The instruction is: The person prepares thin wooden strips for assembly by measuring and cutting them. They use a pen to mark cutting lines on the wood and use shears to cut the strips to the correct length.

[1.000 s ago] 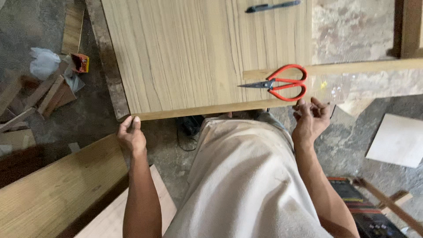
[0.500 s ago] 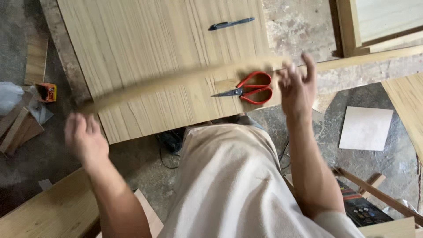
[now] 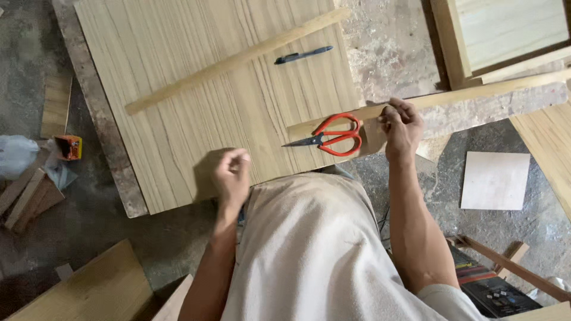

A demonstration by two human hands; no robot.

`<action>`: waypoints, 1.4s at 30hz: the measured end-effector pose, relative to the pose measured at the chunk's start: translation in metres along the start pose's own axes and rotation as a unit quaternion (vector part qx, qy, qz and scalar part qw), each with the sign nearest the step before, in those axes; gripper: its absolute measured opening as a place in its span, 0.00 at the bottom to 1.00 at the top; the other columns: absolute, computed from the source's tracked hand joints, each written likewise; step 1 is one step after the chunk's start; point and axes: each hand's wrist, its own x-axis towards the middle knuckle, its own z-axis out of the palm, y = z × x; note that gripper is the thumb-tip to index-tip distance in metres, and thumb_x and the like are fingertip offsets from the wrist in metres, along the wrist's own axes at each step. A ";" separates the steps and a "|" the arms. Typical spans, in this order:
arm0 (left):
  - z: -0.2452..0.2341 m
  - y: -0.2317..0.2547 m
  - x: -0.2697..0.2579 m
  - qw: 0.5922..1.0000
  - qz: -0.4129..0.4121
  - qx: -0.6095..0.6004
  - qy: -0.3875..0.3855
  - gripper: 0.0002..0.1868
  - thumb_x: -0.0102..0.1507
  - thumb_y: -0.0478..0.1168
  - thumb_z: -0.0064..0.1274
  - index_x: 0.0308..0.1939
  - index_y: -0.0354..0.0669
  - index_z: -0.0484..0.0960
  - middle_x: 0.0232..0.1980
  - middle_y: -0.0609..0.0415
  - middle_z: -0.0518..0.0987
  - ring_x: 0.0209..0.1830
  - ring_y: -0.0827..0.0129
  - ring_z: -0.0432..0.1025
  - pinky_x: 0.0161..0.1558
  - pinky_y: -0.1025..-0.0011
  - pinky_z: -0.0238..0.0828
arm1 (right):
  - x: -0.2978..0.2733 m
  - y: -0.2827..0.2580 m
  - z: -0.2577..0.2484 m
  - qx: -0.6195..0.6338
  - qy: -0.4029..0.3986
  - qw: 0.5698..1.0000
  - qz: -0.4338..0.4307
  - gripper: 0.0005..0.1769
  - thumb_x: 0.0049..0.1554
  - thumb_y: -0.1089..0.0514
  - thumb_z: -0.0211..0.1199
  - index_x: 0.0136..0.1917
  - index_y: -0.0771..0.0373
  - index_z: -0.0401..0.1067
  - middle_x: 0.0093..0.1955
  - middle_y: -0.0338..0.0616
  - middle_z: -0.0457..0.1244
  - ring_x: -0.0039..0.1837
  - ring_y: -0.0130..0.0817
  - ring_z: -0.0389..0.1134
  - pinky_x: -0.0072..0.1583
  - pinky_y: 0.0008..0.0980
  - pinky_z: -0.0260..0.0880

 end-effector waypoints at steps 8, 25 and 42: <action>0.035 0.013 -0.002 0.966 -0.029 -0.115 -0.228 0.16 0.61 0.42 0.60 0.51 0.42 0.80 0.48 0.45 0.80 0.43 0.62 0.76 0.35 0.71 0.76 | -0.021 -0.031 0.036 0.115 0.047 0.992 -0.039 0.08 0.59 0.64 0.62 0.53 0.62 0.73 0.42 0.40 0.66 0.36 0.27 0.71 0.36 0.15 0.70; -0.089 -0.075 -0.031 0.950 -0.202 -0.217 0.098 0.26 0.59 0.36 0.63 0.55 0.32 0.68 0.36 0.52 0.78 0.32 0.70 0.79 0.28 0.84 0.71 | -0.113 -0.002 0.051 0.061 -0.065 0.975 0.206 0.28 0.59 0.69 0.58 0.69 0.48 0.64 0.42 0.42 0.64 0.36 0.35 0.70 0.36 0.20 0.72; -0.175 -0.166 -0.048 0.955 -0.132 0.003 0.264 0.19 0.61 0.34 0.62 0.55 0.37 0.77 0.37 0.44 0.80 0.36 0.65 0.75 0.37 0.72 0.72 | -0.152 0.034 0.027 -0.099 -0.087 0.983 0.129 0.13 0.63 0.58 0.62 0.62 0.53 0.69 0.43 0.38 0.66 0.38 0.30 0.72 0.38 0.21 0.76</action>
